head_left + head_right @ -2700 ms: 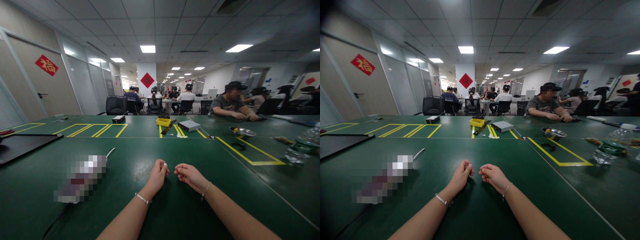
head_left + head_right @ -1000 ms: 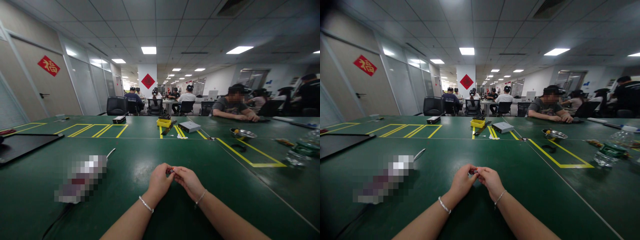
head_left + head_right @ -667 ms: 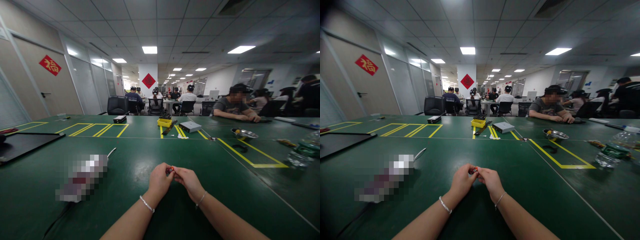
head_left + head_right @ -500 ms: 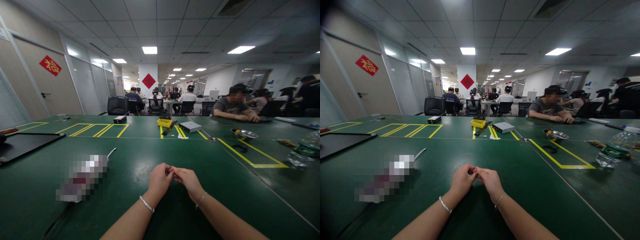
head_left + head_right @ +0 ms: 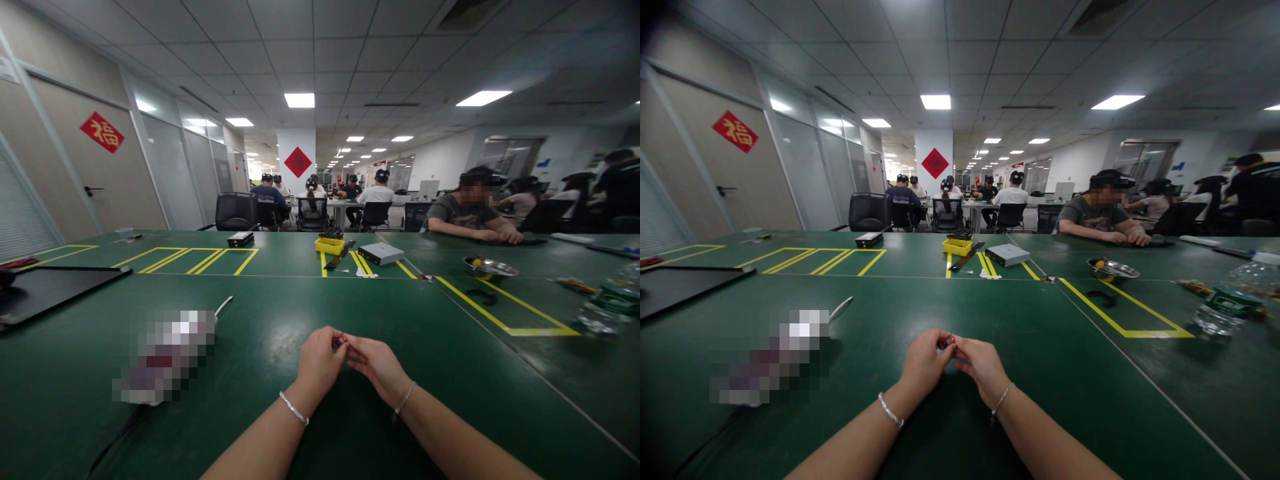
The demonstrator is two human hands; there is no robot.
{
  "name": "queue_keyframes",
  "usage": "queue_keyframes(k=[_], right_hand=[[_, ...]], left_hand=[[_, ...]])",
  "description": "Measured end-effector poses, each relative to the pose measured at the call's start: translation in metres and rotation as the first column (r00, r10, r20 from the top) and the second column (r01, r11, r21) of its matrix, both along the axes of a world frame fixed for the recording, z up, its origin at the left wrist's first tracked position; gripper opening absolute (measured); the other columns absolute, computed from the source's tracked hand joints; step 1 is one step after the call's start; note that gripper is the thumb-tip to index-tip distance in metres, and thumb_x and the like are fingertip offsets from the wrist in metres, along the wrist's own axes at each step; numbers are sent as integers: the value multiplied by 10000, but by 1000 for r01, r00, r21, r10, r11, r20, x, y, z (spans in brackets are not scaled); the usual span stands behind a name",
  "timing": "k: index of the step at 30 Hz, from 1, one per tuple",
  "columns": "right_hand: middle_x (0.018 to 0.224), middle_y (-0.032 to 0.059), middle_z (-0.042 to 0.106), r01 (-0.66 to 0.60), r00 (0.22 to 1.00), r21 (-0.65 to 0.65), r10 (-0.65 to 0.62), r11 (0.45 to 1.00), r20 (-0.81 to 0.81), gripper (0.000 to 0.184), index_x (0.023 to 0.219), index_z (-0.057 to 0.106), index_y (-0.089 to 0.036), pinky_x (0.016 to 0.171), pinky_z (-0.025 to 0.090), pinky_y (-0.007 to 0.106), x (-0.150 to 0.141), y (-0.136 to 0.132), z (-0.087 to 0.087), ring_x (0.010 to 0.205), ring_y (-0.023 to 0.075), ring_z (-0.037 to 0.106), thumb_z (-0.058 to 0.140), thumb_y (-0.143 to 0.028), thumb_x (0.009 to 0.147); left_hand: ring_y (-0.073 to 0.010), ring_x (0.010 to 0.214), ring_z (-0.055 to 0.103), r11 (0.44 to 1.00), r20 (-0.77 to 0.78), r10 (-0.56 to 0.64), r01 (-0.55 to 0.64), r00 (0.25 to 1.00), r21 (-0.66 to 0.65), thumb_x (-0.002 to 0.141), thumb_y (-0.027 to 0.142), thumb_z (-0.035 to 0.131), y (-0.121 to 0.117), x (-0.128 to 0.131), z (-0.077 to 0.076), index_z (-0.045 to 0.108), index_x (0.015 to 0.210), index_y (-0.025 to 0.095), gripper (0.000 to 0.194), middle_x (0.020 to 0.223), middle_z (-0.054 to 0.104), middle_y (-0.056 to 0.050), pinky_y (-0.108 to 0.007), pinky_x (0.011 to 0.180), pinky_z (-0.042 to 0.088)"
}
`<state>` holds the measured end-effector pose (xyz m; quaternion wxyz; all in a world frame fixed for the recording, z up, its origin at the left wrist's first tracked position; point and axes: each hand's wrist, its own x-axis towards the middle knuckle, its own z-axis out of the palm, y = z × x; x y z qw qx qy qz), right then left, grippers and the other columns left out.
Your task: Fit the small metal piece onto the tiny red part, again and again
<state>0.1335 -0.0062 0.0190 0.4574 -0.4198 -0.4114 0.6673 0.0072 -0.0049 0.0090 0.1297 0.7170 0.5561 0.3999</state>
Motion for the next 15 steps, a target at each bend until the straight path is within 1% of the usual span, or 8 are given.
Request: queue_keyframes(k=[3,7,10,11,12,13,14,15], right_hand=[[841,84,625,35,995,62,-40,997,87,305,784,631,-118,654,431,239,0,-1,2,781,149,557,616,-374,620],[708,42,619,59,976,177,-94,982,195,247,678,607,-132,601,416,231,1,5,0,648,117,537,638,-359,586],[656,33,608,66,930,286,-163,956,330,249,693,609,-141,559,397,236,15,19,1,578,110,510,615,-370,595],[668,36,610,87,894,328,-218,941,391,248,706,611,-147,560,394,241,25,25,3,585,116,512,596,-375,609],[690,41,614,116,836,369,-291,922,465,245,716,614,-156,569,392,248,38,32,6,606,126,518,573,-380,626],[721,48,617,143,747,408,-369,902,553,241,725,616,-167,581,389,257,54,38,10,635,140,527,543,-383,647],[749,55,619,167,624,443,-443,881,644,241,734,618,-179,590,384,269,73,44,15,663,155,532,509,-383,668],[771,63,618,188,471,469,-498,863,728,246,748,619,-189,592,378,282,94,48,19,683,171,534,478,-380,686]], left_hand=[[-153,703,502,999,-11,-34,34,999,25,726,270,490,-1,1,1,536,761,187,101,737,571,-24,-268,633,364],[-149,719,499,994,-37,-91,93,995,52,725,245,489,-3,3,1,514,772,197,72,750,564,-16,-261,642,364],[-156,761,501,992,-25,-125,126,992,31,687,259,544,-1,2,-1,494,888,213,212,786,567,-6,-272,686,366],[-161,784,502,992,-12,-126,127,992,23,681,267,552,0,0,-2,481,932,217,266,807,571,-6,-280,709,364],[-165,809,501,993,4,-118,118,993,16,688,274,545,1,-2,-3,469,964,219,292,830,575,-8,-288,731,360],[-168,832,500,994,19,-105,104,994,9,705,278,523,3,-4,-4,467,973,217,280,854,577,-14,-296,751,355],[-171,845,500,996,36,-83,83,996,-9,715,283,509,5,-6,-5,471,972,215,269,871,578,-19,-300,758,353],[-174,852,501,998,53,-59,61,997,-32,719,283,501,6,-8,-6,477,968,210,261,881,578,-25,-303,761,352]])
